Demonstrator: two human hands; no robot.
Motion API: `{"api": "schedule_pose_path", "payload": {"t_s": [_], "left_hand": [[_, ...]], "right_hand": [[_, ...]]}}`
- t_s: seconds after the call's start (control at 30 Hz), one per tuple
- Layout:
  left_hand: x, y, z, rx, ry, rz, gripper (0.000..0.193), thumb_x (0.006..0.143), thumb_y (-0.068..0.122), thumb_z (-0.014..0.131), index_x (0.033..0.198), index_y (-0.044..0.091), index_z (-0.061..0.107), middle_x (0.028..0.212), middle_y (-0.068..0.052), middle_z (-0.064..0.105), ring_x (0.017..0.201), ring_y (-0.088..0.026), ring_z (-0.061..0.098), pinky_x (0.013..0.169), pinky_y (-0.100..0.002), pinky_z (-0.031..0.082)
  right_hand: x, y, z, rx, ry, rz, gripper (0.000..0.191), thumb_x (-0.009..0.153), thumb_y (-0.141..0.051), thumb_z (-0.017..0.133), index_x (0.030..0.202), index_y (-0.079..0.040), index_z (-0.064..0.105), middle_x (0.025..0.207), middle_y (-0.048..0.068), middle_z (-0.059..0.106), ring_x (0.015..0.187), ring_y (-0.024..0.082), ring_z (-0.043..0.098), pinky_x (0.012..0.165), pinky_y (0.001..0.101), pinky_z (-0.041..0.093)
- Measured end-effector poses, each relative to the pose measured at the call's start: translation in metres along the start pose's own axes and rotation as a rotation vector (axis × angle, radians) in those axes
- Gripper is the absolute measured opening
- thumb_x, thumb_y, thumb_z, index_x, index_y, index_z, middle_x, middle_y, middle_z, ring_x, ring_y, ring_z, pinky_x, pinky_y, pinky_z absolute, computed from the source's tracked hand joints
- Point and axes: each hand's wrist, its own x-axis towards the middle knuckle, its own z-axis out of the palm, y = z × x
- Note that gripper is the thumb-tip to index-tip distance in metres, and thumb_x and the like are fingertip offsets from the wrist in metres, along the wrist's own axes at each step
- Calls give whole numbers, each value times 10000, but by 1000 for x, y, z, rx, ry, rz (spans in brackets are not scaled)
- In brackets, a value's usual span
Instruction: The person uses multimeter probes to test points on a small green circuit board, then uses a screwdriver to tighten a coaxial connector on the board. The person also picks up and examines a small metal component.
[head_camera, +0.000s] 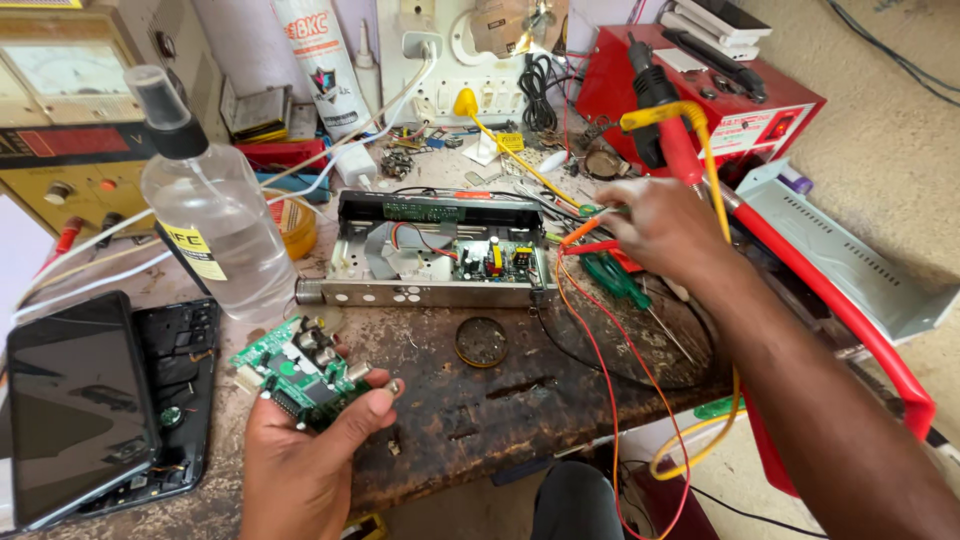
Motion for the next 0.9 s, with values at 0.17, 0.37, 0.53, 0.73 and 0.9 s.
{"api": "schedule_pose_path", "payload": {"t_s": [0.17,0.37,0.53,0.73,0.9], "left_hand": [[3,-10,2,-4,-54,92,531,706,-153,757,1188,5,602,982,-162,749,934,-258,759,837,-430,639],[5,-20,9,9,-10,61,453,720,-145,784,1121,-22,613,977,-173,767,937,-258,764,851,-421,630],[8,-15,13,34,26,15,454,715,-124,793,1121,10,637,958,-162,782,916,-242,761,829,-396,622],[-1,-6,18,-47,-30,-13,457,735,-114,787,1144,6,623,992,-155,782,936,-249,763,845,-405,616],[-16,-1,19,-247,-214,-16,584,735,-126,793,1250,51,581,1034,-141,770,971,-265,741,880,-432,619]], "right_hand": [[77,-19,21,242,-76,-22,226,842,-260,746,1029,-149,804,970,100,788,862,225,773,804,376,588],[121,-25,40,21,-363,143,247,795,-338,803,997,-200,835,894,71,800,828,211,737,789,391,552],[130,-19,41,345,-128,114,237,820,-307,791,923,-94,786,829,80,763,744,165,688,699,345,546],[109,-37,16,658,482,-331,57,1109,-64,588,1139,-47,542,972,35,693,844,96,638,683,299,500],[30,-78,-53,619,620,-432,79,1268,-46,442,1256,1,504,964,71,556,697,124,543,654,268,446]]}}
